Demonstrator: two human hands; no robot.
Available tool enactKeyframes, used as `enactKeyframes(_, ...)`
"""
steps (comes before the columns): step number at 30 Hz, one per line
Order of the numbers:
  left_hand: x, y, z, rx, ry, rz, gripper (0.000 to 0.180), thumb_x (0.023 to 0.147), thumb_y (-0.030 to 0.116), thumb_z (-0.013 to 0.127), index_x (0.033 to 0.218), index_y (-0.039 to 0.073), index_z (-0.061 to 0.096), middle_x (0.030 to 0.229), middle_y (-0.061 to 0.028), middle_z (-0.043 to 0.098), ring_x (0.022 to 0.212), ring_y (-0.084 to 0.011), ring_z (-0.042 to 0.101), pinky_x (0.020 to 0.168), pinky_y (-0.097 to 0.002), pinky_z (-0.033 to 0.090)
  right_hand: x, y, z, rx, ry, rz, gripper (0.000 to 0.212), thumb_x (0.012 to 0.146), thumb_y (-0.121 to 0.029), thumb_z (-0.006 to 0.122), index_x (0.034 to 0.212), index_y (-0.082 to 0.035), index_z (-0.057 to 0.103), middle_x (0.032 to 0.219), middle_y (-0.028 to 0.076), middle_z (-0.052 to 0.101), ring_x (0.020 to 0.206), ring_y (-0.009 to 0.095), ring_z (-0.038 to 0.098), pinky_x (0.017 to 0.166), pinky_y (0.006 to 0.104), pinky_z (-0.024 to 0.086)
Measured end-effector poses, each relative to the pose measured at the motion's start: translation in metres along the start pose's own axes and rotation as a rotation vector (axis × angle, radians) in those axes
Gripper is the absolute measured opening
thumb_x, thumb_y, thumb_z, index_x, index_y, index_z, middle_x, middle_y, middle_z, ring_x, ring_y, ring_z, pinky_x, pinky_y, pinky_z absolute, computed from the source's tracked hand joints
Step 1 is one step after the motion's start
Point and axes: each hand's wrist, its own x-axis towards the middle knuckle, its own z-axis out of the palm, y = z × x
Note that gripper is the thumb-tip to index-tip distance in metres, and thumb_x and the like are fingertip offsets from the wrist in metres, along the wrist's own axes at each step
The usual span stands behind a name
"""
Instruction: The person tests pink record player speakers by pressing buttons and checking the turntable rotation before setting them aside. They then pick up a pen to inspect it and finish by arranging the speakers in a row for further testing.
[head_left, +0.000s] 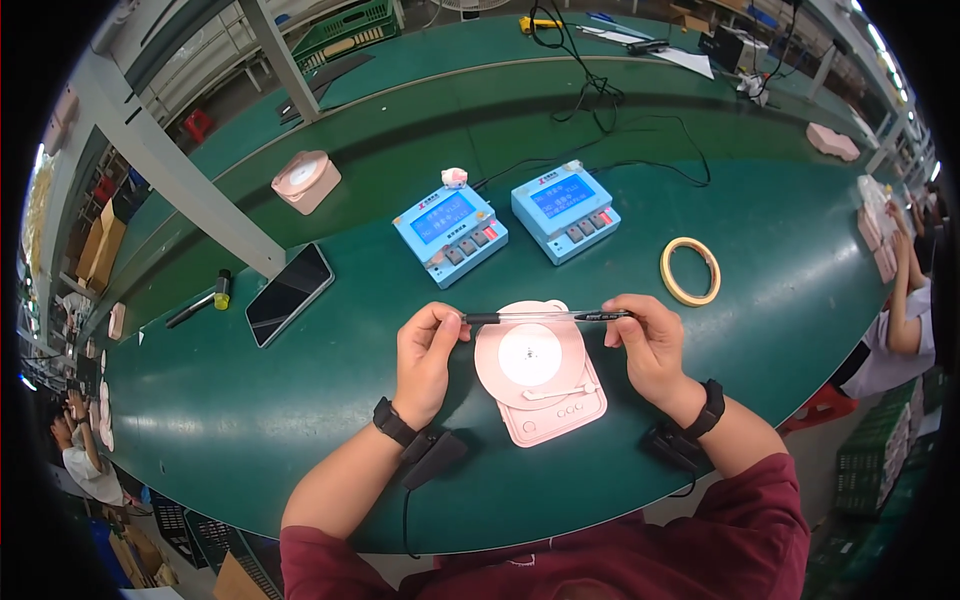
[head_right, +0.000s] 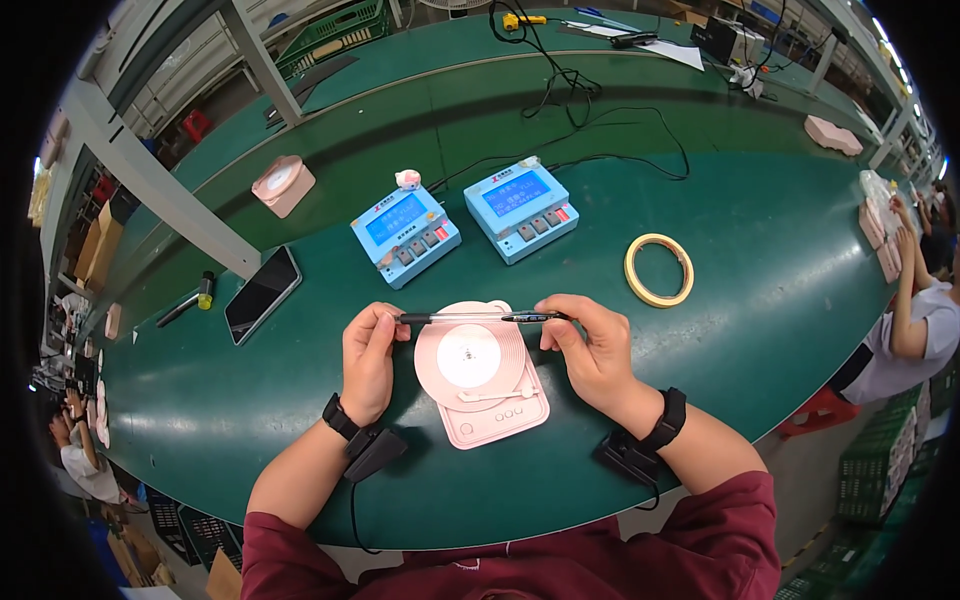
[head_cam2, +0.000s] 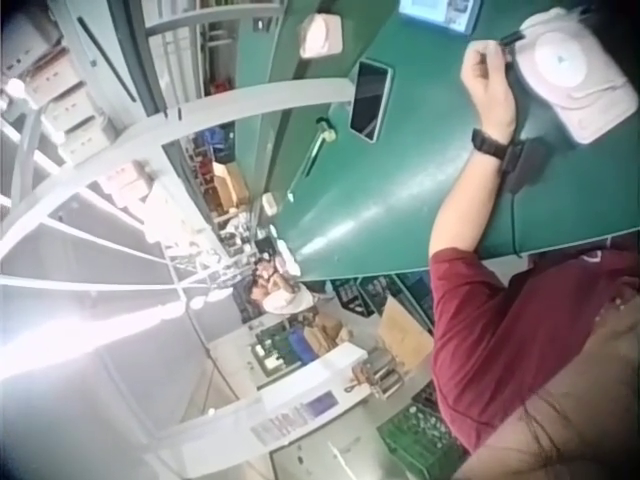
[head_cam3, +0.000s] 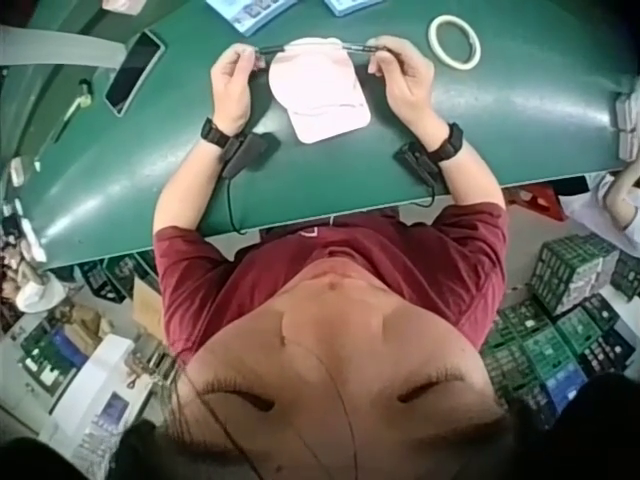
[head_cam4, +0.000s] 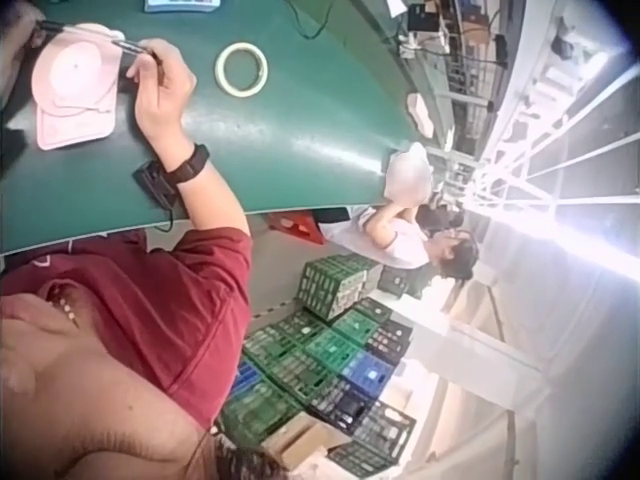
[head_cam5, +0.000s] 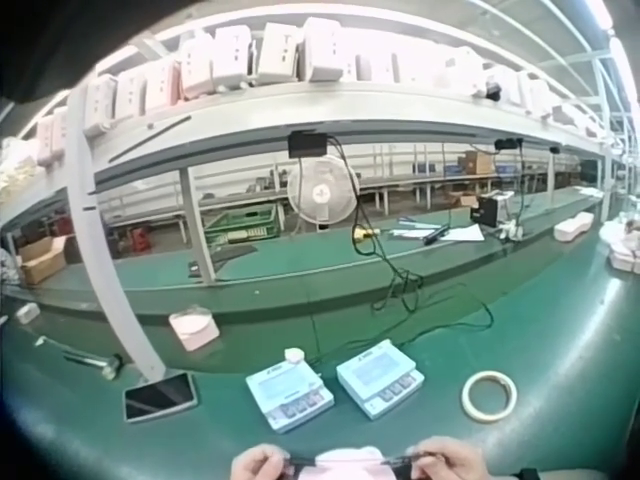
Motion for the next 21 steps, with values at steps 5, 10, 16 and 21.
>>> enactKeyframes(5,-0.0001,0.0021,0.0019,-0.038,-0.003,-0.009,0.029,0.098,0.023,0.047,0.078,0.003,0.052,0.079,-0.0023,0.052,0.075,-0.0085,0.046,0.071,-0.0236,0.037,0.0017,-0.0008,0.0008,-0.036,0.025,-0.033,0.014,0.092,-0.007,0.055,0.1,0.002,0.061,0.076,0.009,0.062,0.061,0.013,0.061,0.055,0.0241,0.047)
enactKeyframes(10,0.0021,0.0015,-0.001,-0.02,0.005,-0.012,0.028,0.098,0.022,0.048,0.079,0.002,0.053,0.079,-0.0026,0.052,0.074,-0.0086,0.046,0.071,-0.0235,0.037,0.0025,0.0011,0.0004,-0.07,0.002,-0.071,0.014,0.093,-0.008,0.053,0.1,0.003,0.06,0.08,0.009,0.062,0.06,0.012,0.059,0.055,0.0229,0.047)
enactKeyframes(16,0.0013,0.0013,0.0013,-0.006,0.035,-0.015,0.025,0.097,0.02,0.051,0.081,0.002,0.055,0.079,-0.0019,0.052,0.074,-0.0085,0.046,0.071,-0.0233,0.038,0.0023,0.0018,-0.0006,-0.085,-0.009,-0.092,0.015,0.094,-0.008,0.052,0.1,0.004,0.059,0.083,0.009,0.062,0.06,0.011,0.058,0.055,0.0224,0.047)
enactKeyframes(21,0.0004,-0.0003,0.0017,0.0,0.004,0.015,0.02,0.096,0.017,0.053,0.084,0.002,0.056,0.08,-0.0013,0.052,0.075,-0.0083,0.048,0.071,-0.0225,0.038,0.0014,0.0021,-0.0016,-0.078,-0.01,-0.086,0.015,0.094,-0.009,0.052,0.101,0.003,0.059,0.083,0.009,0.062,0.059,0.011,0.057,0.055,0.0224,0.045)
